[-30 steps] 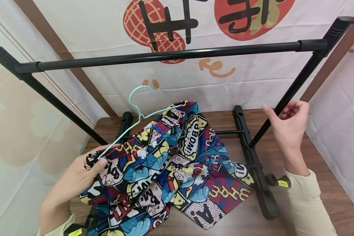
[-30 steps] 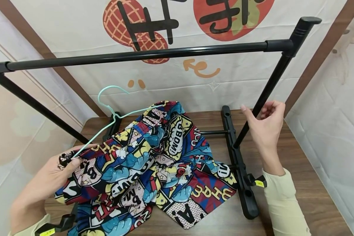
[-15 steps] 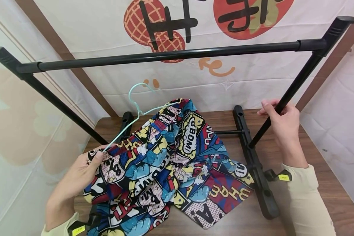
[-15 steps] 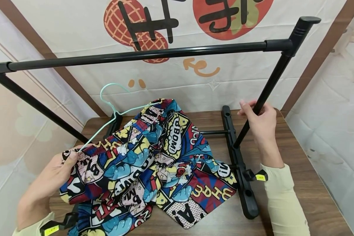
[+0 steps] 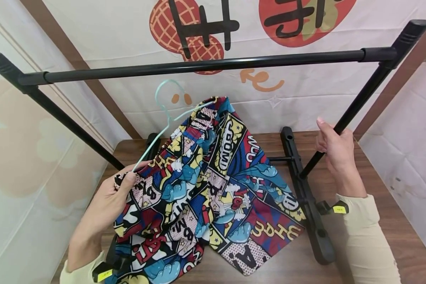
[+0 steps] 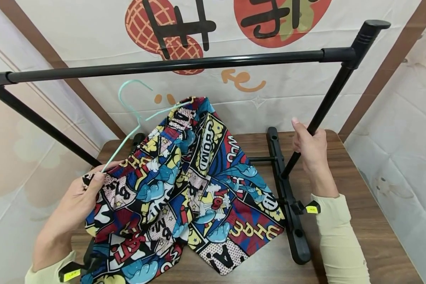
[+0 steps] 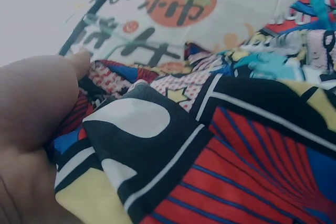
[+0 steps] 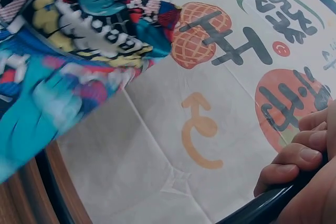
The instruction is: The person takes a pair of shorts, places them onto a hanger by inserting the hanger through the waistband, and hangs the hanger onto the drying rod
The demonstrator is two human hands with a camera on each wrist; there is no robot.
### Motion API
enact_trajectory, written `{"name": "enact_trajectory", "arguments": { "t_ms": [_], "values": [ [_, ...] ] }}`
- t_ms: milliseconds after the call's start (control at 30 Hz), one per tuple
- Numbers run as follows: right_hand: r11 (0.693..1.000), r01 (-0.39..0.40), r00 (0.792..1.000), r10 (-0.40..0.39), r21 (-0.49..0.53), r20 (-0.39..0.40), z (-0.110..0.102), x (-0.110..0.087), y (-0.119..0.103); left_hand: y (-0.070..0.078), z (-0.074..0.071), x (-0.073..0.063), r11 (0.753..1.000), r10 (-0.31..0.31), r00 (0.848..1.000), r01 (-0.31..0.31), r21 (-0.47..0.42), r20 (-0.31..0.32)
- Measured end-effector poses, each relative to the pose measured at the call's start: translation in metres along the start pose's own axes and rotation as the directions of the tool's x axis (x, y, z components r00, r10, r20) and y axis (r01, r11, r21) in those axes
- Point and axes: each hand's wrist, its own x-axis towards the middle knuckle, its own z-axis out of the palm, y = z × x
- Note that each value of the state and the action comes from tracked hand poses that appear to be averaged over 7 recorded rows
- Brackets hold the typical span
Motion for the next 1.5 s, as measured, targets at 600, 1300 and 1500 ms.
{"name": "enact_trajectory", "arguments": {
  "t_ms": [600, 1300, 1500],
  "values": [
    [0.999, 0.029, 1.0, -0.029, 0.022, 0.006, 0.005, 0.001, 0.001, 0.049, -0.018, -0.017, 0.993, 0.012, 0.971, -0.04, -0.114, -0.238],
    [0.999, 0.011, 1.0, -0.011, 0.043, -0.003, 0.003, 0.002, 0.003, 0.052, -0.04, -0.029, 0.899, -0.237, 0.755, -0.069, -0.433, -0.611],
    [0.999, 0.01, 1.0, -0.01, 0.036, -0.007, 0.003, 0.001, 0.003, 0.046, -0.048, -0.035, 0.911, -0.249, 0.687, -0.073, -0.405, -0.683]
  ]
}}
